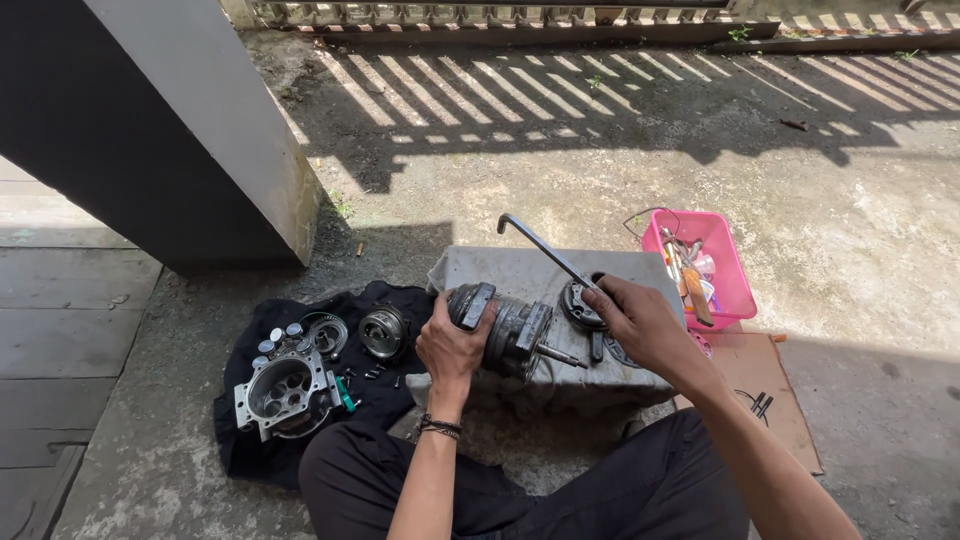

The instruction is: Disassembling an automotive air conditioning compressor to inspect internal components

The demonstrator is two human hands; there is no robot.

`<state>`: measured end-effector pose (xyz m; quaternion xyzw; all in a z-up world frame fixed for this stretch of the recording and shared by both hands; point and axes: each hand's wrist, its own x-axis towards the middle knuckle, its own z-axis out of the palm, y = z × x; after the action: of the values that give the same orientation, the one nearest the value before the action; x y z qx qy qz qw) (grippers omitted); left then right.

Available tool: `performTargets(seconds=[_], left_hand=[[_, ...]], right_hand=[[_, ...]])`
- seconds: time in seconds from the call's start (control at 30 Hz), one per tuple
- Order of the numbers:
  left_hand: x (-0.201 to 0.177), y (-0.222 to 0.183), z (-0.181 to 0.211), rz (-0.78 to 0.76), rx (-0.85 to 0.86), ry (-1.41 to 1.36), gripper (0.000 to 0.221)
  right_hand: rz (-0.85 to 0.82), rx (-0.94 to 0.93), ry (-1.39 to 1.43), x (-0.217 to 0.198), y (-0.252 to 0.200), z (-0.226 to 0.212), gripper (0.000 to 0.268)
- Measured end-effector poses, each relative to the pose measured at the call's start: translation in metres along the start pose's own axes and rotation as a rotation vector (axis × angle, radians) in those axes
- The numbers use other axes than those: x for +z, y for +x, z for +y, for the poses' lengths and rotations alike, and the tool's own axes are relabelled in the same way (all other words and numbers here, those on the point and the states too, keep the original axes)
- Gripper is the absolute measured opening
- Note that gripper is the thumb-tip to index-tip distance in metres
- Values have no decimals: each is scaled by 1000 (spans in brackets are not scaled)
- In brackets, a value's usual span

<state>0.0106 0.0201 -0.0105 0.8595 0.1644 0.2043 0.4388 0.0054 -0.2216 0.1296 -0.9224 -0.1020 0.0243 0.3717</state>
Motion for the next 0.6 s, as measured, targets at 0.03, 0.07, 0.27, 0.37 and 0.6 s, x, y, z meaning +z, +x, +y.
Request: performTargets(seconds=[0.03, 0.07, 0.27, 0.37, 0.6], left_hand=[[4, 3, -5, 12, -3, -1, 88], [3, 3, 0, 12, 3, -10, 88], [11, 0, -10, 61, -10, -22, 83], [17, 6, -9, 99, 8, -66, 79], [6, 6, 1, 214, 203, -138, 68]], right_hand=[[-37, -1, 30, -6, -4, -4, 45], [-29, -2, 24, 0, -3, 2, 45], [-11, 85, 196, 26, -23, 30, 41], [-4, 137, 301, 39, -23, 52, 36], [-8, 288, 381, 72, -4, 32, 48]])
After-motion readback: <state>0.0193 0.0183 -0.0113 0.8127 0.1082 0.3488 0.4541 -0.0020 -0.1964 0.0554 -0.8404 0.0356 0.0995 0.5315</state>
